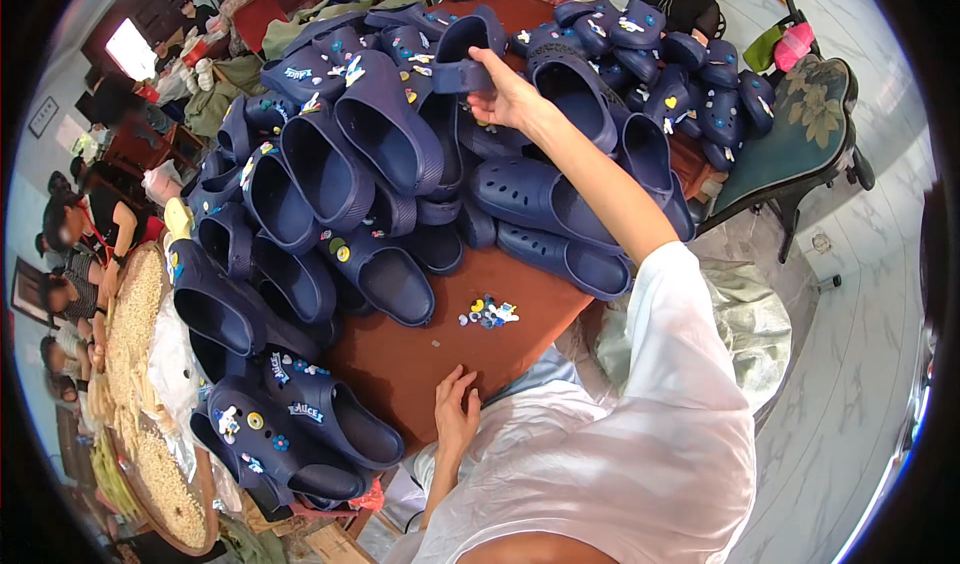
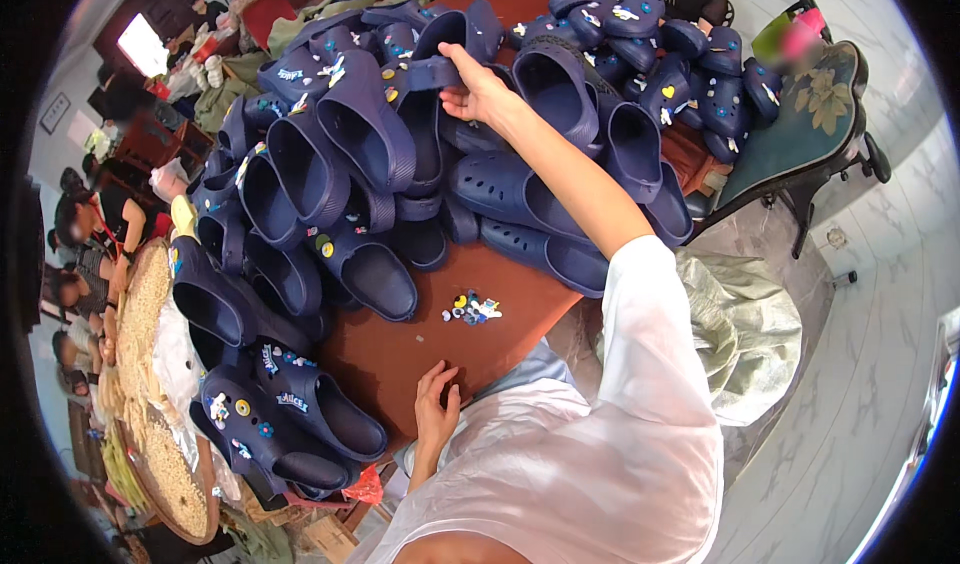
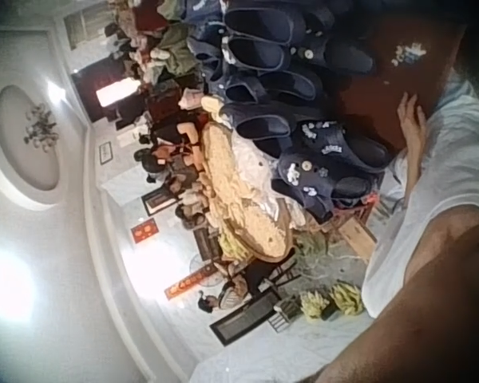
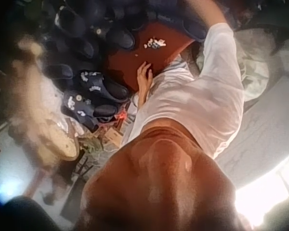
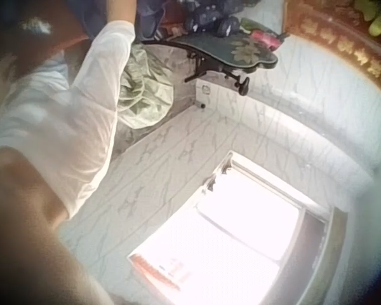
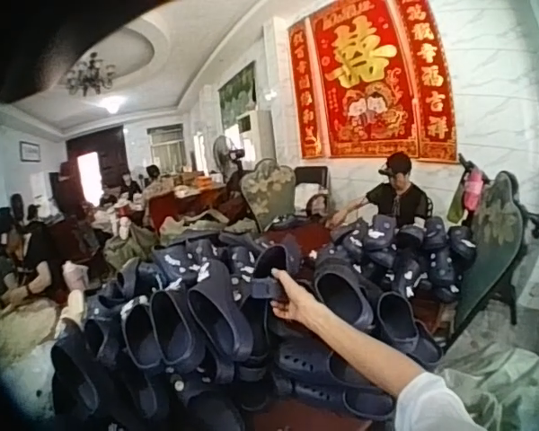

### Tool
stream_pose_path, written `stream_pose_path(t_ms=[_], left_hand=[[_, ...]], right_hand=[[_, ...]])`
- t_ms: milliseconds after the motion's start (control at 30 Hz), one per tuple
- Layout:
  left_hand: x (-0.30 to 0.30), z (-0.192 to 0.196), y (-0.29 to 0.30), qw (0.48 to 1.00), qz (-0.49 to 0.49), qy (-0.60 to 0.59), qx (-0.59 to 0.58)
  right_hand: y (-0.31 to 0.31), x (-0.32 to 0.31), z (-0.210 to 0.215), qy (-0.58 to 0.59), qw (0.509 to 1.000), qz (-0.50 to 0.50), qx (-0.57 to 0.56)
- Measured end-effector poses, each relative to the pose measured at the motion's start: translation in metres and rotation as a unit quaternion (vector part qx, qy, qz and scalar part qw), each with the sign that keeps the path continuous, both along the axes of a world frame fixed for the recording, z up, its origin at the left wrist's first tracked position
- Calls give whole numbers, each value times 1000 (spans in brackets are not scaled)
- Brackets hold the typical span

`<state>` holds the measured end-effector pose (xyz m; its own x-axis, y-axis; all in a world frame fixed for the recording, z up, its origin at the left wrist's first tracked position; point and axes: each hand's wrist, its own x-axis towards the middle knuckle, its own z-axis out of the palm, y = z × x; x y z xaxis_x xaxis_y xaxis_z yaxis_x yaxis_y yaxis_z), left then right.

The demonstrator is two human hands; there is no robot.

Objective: Attaching decorative charms to the holes of blue rubber clogs.

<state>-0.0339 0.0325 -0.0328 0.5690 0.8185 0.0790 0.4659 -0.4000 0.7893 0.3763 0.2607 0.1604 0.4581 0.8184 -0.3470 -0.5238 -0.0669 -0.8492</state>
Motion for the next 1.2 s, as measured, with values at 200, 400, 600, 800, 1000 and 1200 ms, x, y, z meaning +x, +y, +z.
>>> stream_pose_path(t_ms=[200,400,600,800,1000,1200], left_hand=[[1,-1,-2,1000,6,3,-14],[1,-10,-5,1000,11,-12,5],[-3,-18,-14,999,24,-31,23],[-3,-32,-14,997,32,-48,44],[-2,-33,-13,996,19,-65,53],[-7,-27,-20,992,70,-96,38]], right_hand=[[28,18,-21,-55,997,-60,17],[-27,-10,-26,-267,961,-22,72],[-174,-83,-42,-584,802,-22,125],[-246,-84,-86,-721,690,-72,-8],[-229,-68,-100,-744,668,-7,-13],[-216,-60,-112,-761,646,-51,8]])
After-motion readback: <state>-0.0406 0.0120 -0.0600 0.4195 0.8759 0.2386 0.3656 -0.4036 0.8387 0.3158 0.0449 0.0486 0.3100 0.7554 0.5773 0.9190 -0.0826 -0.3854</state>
